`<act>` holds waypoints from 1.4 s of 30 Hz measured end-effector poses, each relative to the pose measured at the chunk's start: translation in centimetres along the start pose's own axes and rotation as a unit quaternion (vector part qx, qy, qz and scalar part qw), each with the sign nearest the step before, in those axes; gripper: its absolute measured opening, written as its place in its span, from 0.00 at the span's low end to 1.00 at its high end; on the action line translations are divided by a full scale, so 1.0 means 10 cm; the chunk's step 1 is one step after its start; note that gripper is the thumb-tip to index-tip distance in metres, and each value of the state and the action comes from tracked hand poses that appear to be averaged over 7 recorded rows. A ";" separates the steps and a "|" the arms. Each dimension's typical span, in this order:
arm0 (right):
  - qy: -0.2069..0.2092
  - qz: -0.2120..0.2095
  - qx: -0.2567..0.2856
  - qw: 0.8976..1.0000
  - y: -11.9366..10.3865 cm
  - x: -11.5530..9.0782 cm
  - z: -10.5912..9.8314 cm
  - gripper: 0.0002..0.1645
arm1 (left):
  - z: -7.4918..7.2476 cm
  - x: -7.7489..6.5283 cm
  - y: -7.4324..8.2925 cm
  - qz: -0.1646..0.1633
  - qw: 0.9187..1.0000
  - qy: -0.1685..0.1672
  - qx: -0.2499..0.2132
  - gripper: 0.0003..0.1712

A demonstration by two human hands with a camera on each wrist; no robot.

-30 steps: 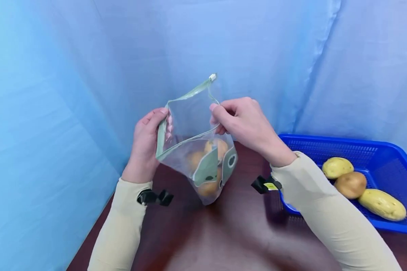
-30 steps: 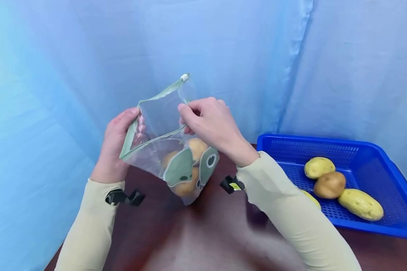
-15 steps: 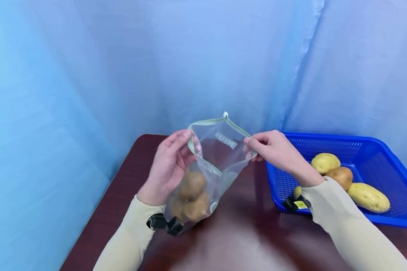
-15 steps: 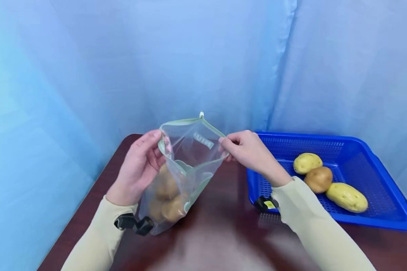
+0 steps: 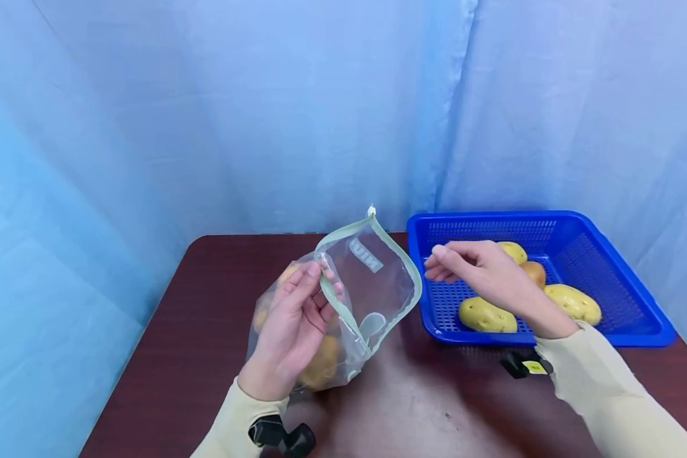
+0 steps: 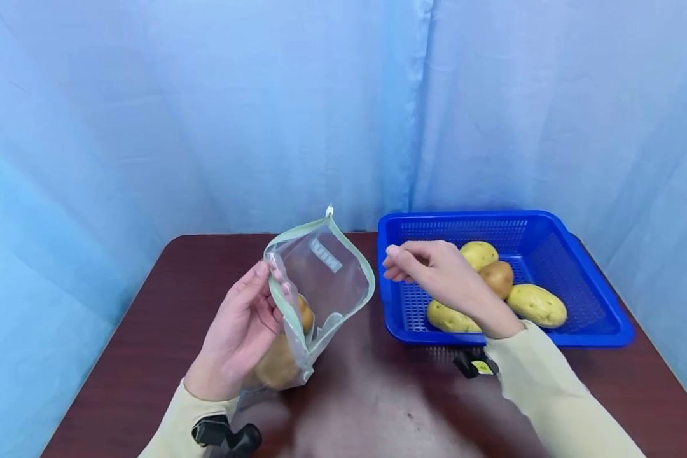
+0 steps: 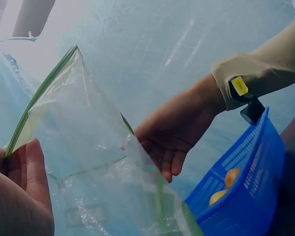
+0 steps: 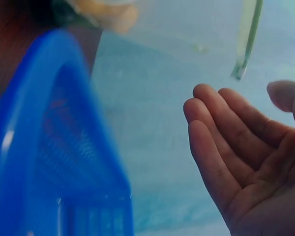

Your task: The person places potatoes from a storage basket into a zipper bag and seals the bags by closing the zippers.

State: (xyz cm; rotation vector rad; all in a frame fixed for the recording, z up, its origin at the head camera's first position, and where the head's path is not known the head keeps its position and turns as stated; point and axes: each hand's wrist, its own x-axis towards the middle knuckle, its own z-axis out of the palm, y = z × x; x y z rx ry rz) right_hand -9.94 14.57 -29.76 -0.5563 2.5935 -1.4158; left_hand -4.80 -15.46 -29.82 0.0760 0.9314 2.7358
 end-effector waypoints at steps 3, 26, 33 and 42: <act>-0.006 0.007 -0.010 1.000 0.12 -0.10 -0.07 0.18 | -0.02 -0.03 -0.05 -0.015 1.000 0.000 -0.015 0.11; -0.012 0.022 -0.104 0.994 0.95 -0.40 -0.33 0.19 | -0.12 -0.09 -0.30 -0.058 0.996 0.009 -0.074 0.09; -0.019 0.014 -0.092 0.995 1.02 -0.38 -0.34 0.20 | -0.11 -0.09 -0.31 -0.058 0.995 0.014 -0.083 0.09; -0.047 0.039 -0.092 0.994 1.08 -0.38 -0.35 0.24 | -0.12 -0.09 -0.31 -0.063 0.994 0.007 -0.094 0.09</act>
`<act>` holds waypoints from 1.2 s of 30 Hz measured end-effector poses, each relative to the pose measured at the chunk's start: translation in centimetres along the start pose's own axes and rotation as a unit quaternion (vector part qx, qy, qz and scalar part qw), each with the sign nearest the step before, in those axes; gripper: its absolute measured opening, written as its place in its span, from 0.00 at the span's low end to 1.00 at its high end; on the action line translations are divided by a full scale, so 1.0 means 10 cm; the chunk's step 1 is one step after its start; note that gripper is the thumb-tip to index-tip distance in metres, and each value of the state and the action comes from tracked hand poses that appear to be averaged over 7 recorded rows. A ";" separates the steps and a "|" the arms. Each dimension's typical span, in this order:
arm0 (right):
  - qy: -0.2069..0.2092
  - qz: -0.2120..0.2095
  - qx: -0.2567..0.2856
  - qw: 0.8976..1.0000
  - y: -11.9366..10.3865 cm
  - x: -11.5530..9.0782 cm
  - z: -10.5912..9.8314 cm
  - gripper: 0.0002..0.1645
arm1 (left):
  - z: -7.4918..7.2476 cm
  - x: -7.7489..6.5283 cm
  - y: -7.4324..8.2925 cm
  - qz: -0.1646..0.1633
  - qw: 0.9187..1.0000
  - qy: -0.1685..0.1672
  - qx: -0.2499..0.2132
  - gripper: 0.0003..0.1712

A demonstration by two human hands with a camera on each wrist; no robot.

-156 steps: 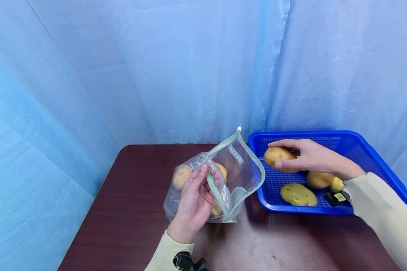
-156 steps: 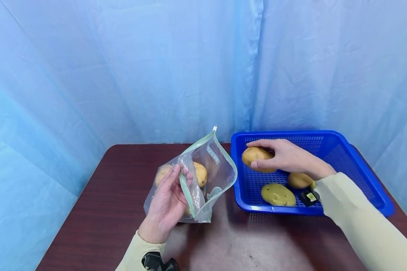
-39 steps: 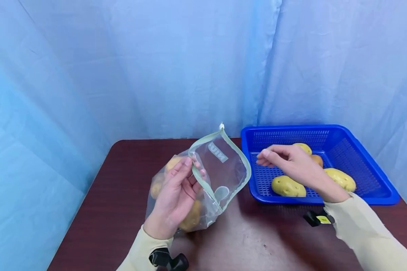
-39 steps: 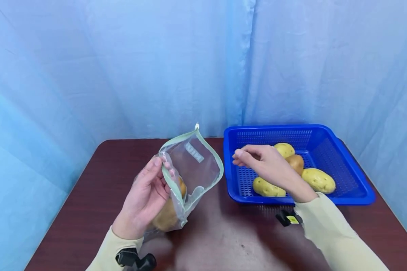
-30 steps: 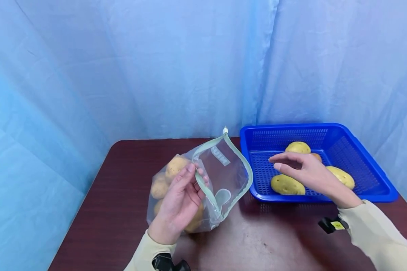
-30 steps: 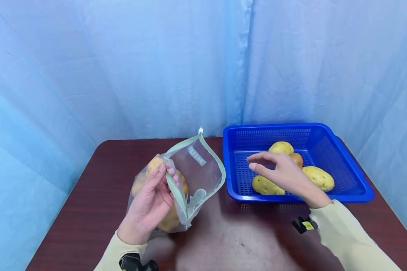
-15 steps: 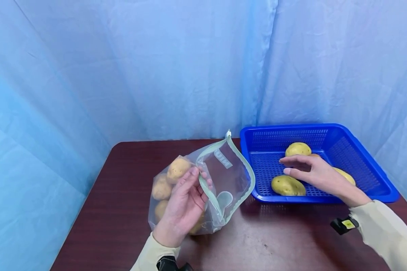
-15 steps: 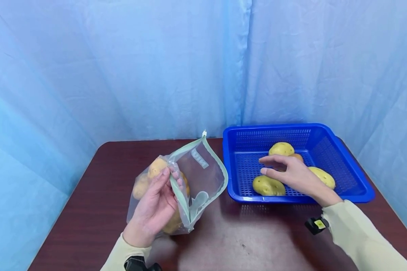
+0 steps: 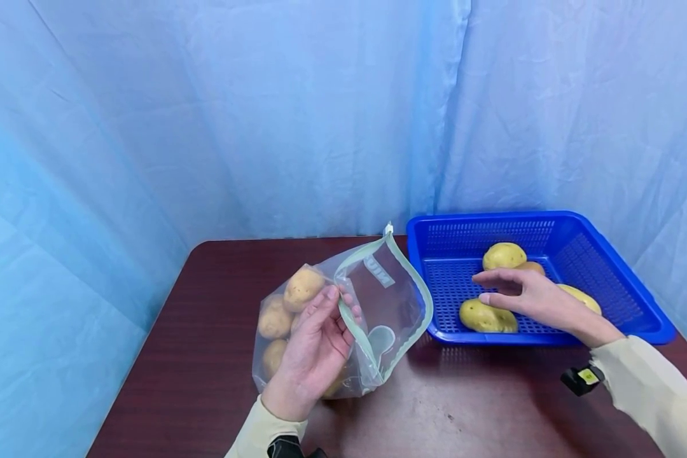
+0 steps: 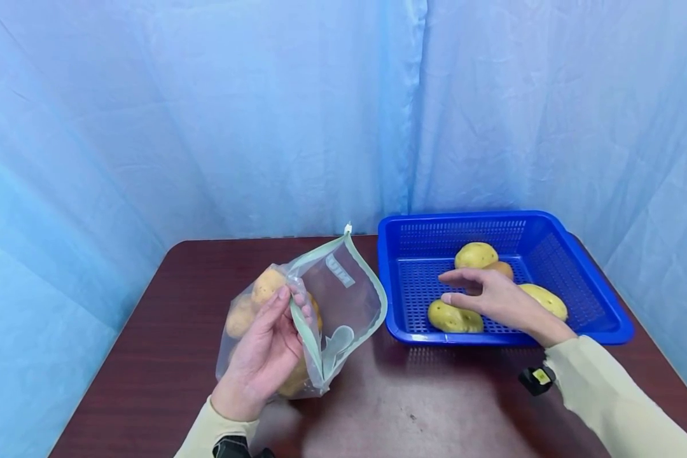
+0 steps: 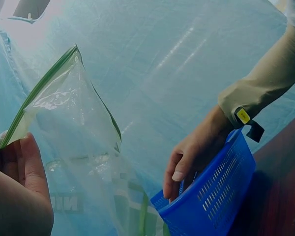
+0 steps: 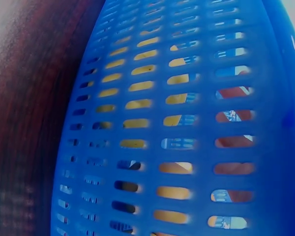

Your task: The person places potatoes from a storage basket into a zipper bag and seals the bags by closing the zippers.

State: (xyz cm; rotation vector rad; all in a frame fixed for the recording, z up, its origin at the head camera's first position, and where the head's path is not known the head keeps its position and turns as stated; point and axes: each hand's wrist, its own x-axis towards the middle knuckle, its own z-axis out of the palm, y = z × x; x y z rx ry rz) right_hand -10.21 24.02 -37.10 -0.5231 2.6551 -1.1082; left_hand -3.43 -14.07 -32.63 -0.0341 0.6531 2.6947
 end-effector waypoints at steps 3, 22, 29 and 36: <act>-0.009 0.004 0.002 1.000 0.01 0.00 0.00 0.25 | 0.01 0.00 0.00 0.000 1.000 0.001 -0.002 0.09; -0.063 -0.012 -0.009 0.998 0.16 0.05 0.00 0.26 | 0.01 -0.01 0.00 -0.006 1.000 0.008 -0.001 0.08; -0.075 -0.015 0.010 0.997 0.19 0.05 0.01 0.28 | 0.00 -0.02 0.00 -0.003 1.000 0.003 0.005 0.08; -0.081 -0.026 -0.016 0.996 0.22 0.07 0.03 0.28 | 0.00 -0.02 0.00 0.001 1.000 0.007 0.007 0.08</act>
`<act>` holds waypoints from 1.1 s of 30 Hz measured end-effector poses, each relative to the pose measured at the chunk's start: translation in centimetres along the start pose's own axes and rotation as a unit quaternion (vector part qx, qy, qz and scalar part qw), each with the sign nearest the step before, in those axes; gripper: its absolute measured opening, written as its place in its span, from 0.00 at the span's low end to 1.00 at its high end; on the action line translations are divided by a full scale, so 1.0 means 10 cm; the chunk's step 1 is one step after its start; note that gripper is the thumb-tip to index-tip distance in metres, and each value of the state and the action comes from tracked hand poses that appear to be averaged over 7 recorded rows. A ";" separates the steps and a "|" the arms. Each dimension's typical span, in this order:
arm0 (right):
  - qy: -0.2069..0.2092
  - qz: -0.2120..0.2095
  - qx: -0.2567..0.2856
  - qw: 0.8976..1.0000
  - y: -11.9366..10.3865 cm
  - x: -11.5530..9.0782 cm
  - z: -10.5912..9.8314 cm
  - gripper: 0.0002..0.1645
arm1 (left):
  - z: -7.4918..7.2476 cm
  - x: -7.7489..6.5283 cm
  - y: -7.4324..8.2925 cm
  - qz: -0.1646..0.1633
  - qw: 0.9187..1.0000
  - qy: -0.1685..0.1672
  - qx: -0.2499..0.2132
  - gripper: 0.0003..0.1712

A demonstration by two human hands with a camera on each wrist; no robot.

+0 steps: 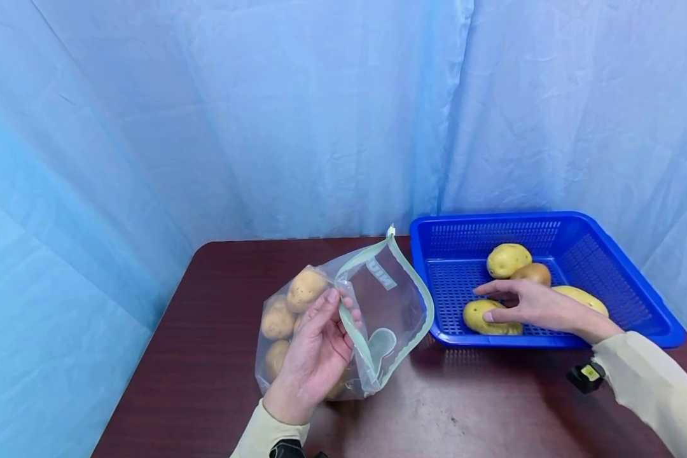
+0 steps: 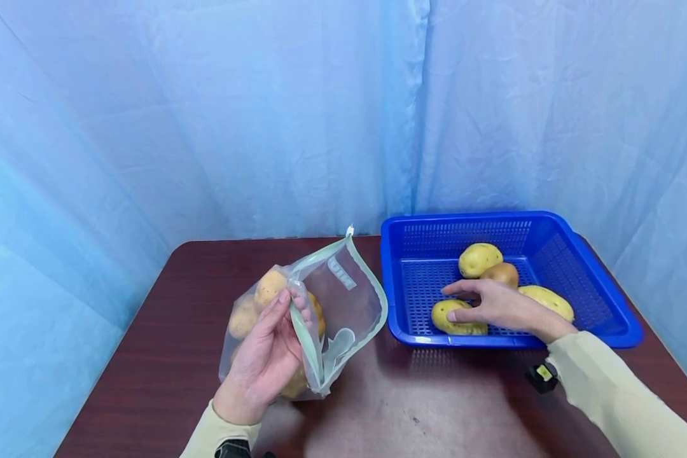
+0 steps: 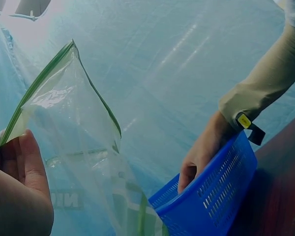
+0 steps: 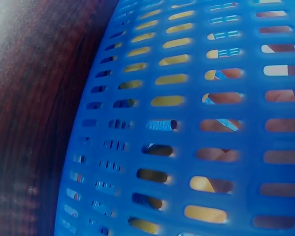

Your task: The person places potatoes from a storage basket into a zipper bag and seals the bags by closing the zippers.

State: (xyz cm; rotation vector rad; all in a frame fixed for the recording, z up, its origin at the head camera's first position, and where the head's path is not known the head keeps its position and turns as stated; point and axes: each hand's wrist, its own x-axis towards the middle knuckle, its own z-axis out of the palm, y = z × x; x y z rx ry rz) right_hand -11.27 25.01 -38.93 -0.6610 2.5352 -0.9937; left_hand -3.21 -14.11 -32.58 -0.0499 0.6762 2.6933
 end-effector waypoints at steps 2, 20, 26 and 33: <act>-0.001 -0.005 -0.005 1.000 0.01 0.01 0.01 0.28 | 0.00 0.00 0.00 0.002 1.000 0.003 0.001 0.08; -0.025 0.004 -0.061 0.998 -0.01 0.05 0.03 0.33 | 0.01 -0.03 0.02 0.003 1.000 0.007 -0.007 0.08; -0.034 0.003 -0.061 0.998 0.01 0.05 0.02 0.35 | 0.00 -0.03 0.01 0.003 1.000 0.001 -0.008 0.08; -0.032 -0.022 -0.066 0.997 0.06 0.02 0.02 0.35 | 0.01 -0.04 0.01 0.006 1.000 0.001 -0.006 0.08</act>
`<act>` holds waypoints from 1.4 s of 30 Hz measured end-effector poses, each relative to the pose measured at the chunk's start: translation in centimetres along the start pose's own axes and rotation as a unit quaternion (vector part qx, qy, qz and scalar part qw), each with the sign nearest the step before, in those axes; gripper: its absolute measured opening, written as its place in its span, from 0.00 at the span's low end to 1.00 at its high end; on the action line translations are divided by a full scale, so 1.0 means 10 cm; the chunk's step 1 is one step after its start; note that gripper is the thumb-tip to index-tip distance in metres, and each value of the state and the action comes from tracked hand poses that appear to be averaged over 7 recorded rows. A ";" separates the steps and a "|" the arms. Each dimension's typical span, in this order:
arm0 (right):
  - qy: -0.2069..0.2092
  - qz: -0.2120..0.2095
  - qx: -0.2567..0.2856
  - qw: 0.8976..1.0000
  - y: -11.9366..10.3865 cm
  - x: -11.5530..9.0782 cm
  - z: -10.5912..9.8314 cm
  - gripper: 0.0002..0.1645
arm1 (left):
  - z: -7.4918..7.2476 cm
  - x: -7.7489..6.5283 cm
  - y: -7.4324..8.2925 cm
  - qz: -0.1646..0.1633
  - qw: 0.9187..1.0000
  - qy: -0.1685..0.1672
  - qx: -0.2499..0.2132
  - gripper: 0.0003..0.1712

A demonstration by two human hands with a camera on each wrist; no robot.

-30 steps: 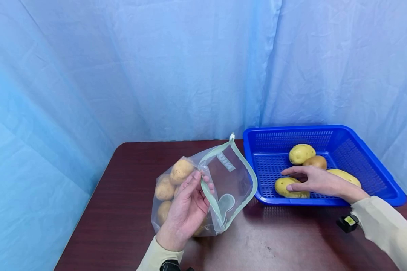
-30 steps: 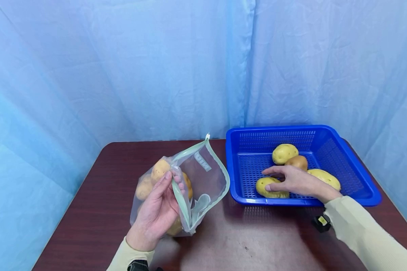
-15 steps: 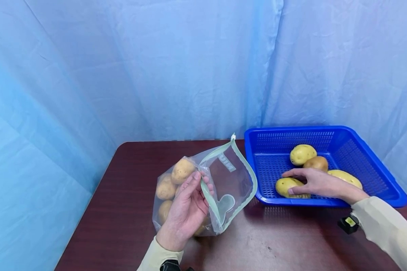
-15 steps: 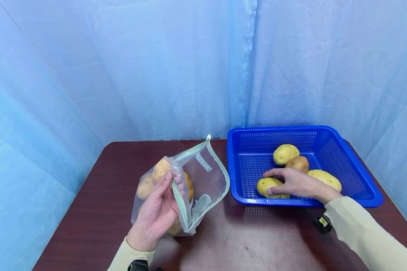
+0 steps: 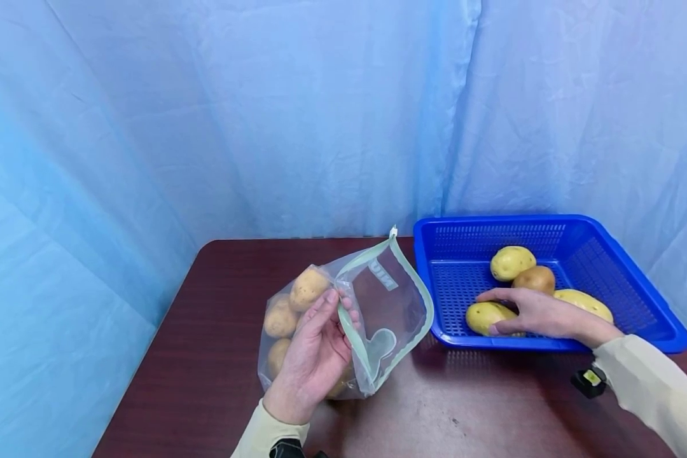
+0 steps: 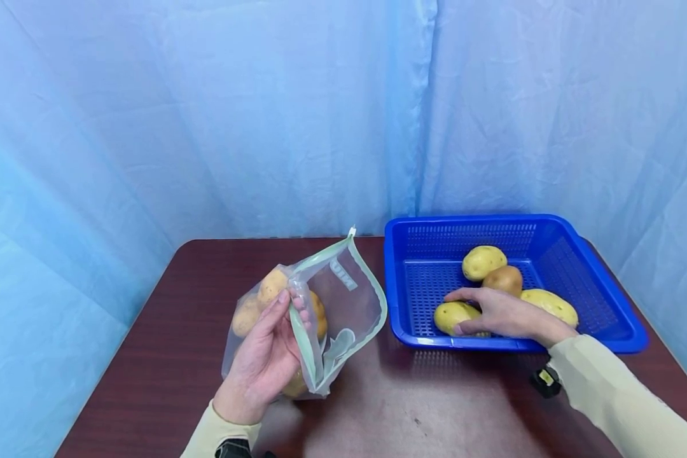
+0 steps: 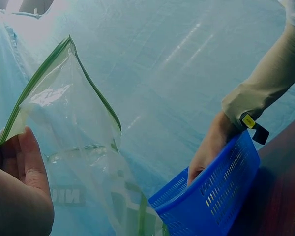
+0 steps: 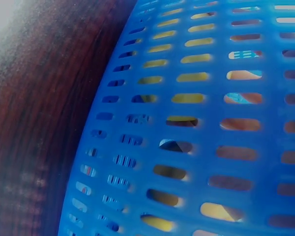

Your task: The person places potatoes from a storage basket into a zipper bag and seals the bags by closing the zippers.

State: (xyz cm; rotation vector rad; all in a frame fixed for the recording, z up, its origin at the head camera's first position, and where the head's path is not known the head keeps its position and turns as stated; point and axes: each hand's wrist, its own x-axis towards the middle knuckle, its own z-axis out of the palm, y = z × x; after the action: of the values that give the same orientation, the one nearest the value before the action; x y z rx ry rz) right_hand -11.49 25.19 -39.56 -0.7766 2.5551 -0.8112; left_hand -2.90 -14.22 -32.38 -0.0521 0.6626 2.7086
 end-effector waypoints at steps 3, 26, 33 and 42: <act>0.004 -0.009 -0.005 1.000 0.01 -0.01 0.00 0.35 | 0.00 0.00 0.00 0.002 1.000 0.007 0.003 0.08; 0.108 0.016 0.048 0.993 -0.32 -0.08 -0.25 0.32 | -0.01 0.02 0.00 0.002 1.000 0.029 0.003 0.10; 0.144 0.000 0.111 0.983 -0.55 -0.13 -0.31 0.32 | -0.02 0.05 -0.01 0.003 0.999 0.043 -0.003 0.09; 0.166 -0.031 0.161 0.972 -0.84 -0.20 -0.30 0.35 | -0.04 0.08 -0.02 -0.001 0.999 0.040 -0.008 0.09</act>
State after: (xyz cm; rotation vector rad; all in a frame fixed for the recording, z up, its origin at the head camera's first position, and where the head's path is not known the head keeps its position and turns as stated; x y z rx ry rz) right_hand -8.01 21.89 -31.83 -0.6624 2.5832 -1.4409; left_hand -3.58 -14.02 -32.94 -0.1655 0.6647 2.7218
